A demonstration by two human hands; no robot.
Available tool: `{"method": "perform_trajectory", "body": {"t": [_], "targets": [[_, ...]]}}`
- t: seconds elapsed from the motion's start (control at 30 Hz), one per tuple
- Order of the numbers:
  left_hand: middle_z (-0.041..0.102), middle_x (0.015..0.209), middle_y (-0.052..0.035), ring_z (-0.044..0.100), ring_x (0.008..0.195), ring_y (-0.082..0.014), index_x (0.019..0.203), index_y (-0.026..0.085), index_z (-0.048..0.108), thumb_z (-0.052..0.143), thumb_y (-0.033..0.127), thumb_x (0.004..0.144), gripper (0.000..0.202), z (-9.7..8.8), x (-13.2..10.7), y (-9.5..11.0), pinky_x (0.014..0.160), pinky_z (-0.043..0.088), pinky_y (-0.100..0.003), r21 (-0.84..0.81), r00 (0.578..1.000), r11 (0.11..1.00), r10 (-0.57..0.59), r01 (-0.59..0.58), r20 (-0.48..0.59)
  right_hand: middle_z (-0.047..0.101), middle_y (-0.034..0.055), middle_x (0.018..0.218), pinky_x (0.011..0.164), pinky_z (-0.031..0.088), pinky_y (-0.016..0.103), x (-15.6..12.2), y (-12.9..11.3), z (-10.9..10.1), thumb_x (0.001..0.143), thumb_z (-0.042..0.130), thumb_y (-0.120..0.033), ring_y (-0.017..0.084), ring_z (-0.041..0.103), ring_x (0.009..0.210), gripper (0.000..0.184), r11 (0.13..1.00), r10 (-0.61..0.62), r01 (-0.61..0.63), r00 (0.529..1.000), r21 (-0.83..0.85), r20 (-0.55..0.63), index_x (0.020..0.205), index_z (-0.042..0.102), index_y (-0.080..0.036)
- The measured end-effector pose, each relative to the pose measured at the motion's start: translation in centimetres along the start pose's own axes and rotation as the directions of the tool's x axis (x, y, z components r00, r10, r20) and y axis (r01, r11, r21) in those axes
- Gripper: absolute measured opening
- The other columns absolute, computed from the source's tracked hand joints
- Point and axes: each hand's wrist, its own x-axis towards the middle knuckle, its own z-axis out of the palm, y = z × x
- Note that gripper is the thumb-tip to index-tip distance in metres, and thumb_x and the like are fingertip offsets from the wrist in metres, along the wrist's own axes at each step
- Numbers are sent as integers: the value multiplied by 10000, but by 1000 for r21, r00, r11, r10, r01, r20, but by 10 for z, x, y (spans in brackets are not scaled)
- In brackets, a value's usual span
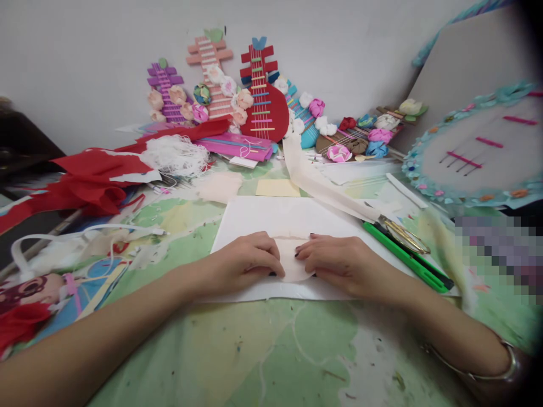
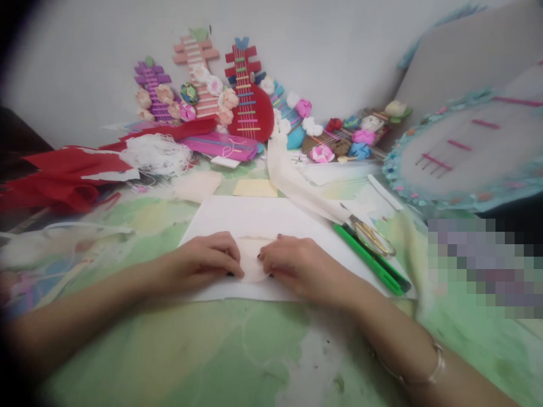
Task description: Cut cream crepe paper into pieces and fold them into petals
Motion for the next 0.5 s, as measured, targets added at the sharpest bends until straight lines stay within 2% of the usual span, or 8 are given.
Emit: {"method": "perform_trajectory", "body": {"t": [0.13,0.27,0.4,0.5], "targets": [[604,876,-46,558,852,-142,933,209,669,401,66,873,310,-2,1,0,776,447,-258,23,1000,1000,4,-4,13,641,68,1079,909,434,360,1,-2,-1,854,484,-56,190,489,1082,212,998,-65,65,998,10,0,895,645,-188],[656,860,-39,598,811,-132,949,189,661,440,90,870,255,2,3,2,743,457,-238,-36,999,999,-8,6,-51,627,71,907,810,430,335,5,-6,1,855,453,-39,178,491,913,235,1000,-10,10,1000,-8,0,871,648,-168],[681,787,2,611,694,-106,988,192,650,535,118,837,204,9,7,4,671,459,-214,-113,986,987,-124,112,-111,624,50,828,761,400,307,10,-8,7,853,428,-23,163,500,837,250,1000,18,-18,1000,1,2,849,634,-164],[690,762,23,626,687,-105,977,190,628,590,116,795,200,12,9,6,667,465,-212,-210,957,950,-260,230,-126,628,27,808,743,390,281,12,-7,11,831,486,-33,146,526,796,183,994,113,-113,993,13,-33,859,606,-168]]}}
